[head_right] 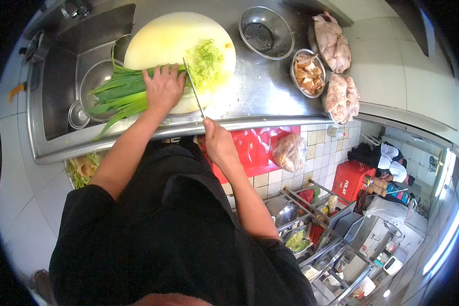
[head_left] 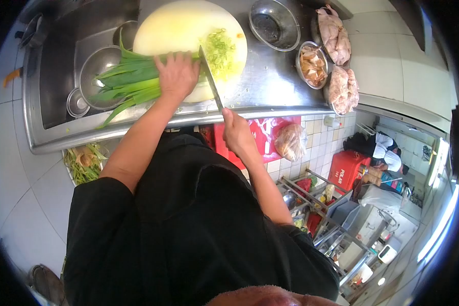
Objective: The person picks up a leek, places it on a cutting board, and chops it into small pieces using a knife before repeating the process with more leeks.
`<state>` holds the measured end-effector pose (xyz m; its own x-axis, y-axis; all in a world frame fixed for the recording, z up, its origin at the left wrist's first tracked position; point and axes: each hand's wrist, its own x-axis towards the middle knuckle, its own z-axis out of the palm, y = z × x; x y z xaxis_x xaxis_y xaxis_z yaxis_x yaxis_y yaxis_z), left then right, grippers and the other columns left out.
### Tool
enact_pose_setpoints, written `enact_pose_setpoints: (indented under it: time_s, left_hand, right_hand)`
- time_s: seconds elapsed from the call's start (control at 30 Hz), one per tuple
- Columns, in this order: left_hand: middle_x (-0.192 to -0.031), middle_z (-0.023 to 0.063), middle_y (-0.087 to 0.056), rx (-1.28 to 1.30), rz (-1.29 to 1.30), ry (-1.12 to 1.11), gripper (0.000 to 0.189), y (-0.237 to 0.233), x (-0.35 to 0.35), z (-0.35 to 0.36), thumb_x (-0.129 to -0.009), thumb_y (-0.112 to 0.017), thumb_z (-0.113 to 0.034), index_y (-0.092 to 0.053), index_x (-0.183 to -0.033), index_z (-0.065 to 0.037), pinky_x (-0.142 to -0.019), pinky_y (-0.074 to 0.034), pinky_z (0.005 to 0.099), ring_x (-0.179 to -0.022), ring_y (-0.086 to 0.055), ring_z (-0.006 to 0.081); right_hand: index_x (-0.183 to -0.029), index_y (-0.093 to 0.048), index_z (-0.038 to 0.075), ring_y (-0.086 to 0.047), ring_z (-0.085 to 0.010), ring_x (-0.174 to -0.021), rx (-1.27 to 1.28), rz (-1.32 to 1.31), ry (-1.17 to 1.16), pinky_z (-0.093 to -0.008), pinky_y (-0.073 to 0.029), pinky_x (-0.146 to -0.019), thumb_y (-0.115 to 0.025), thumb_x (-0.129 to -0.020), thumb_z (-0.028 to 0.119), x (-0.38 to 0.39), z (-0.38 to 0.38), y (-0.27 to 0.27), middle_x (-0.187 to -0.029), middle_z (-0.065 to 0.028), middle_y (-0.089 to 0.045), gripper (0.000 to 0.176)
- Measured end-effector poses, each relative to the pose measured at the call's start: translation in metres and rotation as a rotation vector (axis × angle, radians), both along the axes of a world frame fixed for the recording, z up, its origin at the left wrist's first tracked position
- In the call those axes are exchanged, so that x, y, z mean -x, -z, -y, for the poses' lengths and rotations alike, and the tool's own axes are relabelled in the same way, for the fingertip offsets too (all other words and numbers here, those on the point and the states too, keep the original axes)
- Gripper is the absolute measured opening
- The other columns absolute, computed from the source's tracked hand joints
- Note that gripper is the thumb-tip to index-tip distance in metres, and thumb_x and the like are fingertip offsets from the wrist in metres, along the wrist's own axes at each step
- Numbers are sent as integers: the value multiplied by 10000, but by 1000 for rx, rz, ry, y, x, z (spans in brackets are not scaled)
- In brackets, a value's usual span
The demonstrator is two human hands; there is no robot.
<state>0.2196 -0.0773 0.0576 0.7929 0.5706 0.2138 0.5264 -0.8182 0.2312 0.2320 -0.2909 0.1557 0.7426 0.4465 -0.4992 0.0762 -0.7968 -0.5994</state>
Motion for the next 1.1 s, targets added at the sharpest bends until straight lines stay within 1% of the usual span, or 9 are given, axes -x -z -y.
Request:
enact_pose_setpoints:
  time_s: [0.1,0.2,0.23,0.3,0.53,0.7,0.77,0.9,1.1]
  left_hand:
    - [-1196,86,-728,19,-27,13,412,-1,2,2,-1036,-577,-414,-746,-1278,-127,-1109,-308,748,-1190,-631,308]
    - [-1185,81,-727,9,-17,10,408,-3,1,-1,-1036,-578,-410,-740,-1292,-137,-1105,-312,750,-1172,-640,303]
    - [-1181,80,-726,7,-7,8,408,-2,0,0,-1035,-578,-409,-737,-1299,-141,-1104,-314,751,-1166,-643,301]
    - [-1170,80,-726,9,7,10,406,1,1,0,-1038,-576,-404,-731,-1293,-129,-1105,-312,752,-1168,-644,297]
    - [-1173,91,-722,10,21,-6,407,5,0,-1,-1040,-571,-392,-719,-1257,-82,-1120,-298,758,-1197,-631,292]
    - [-1188,94,-718,53,-86,-3,420,-6,-1,0,-1043,-564,-389,-714,-1299,-92,-1137,-287,745,-1215,-623,289]
    - [-1203,92,-713,63,-99,-6,416,-8,0,0,-1047,-558,-388,-716,-1298,-96,-1142,-283,742,-1218,-621,285]
    - [-1228,96,-697,56,-39,-2,406,-2,0,-2,-1051,-551,-389,-719,-1276,-96,-1148,-278,735,-1207,-623,281]
    - [-1213,118,-687,48,7,-23,397,5,0,0,-1057,-550,-385,-711,-1258,-83,-1147,-283,715,-1201,-624,291]
  right_hand:
    - [-1206,-697,-31,-675,-559,-1039,-53,180,-76,-579,-529,-936,-381,-1142,458,-16,-31,30,-1033,-359,-710,586]
    - [-1156,-701,-36,-663,-576,-965,80,-218,90,-579,-533,-913,-384,-1142,456,-44,-72,-12,-986,-357,-709,585]
    - [-1142,-699,-43,-663,-571,-957,72,-217,96,-575,-532,-915,-385,-1142,456,-47,-74,-22,-978,-358,-708,590]
    - [-1115,-694,-58,-664,-561,-941,58,-224,116,-567,-529,-920,-386,-1142,457,-49,-73,-32,-961,-359,-704,600]
    - [-1167,-692,-55,-631,-568,-1084,-34,-70,26,-542,-502,-996,-400,-1140,447,-6,-10,-28,-1037,-380,-690,582]
    - [-1183,-692,-61,-643,-572,-1079,-80,150,-77,-562,-513,-969,-395,-1141,439,-12,-30,28,-1036,-374,-698,583]
    - [-1157,-690,-69,-659,-568,-1041,-76,48,-55,-564,-522,-943,-396,-1141,444,-39,-59,37,-1020,-371,-702,592]
    - [-1106,-686,-76,-674,-562,-983,46,-243,91,-557,-534,-906,-398,-1140,452,-55,-82,-26,-991,-367,-705,602]
    - [-1163,-689,-54,-641,-561,-1093,-10,-99,18,-551,-509,-963,-400,-1140,443,-9,-11,-30,-1081,-377,-689,575]
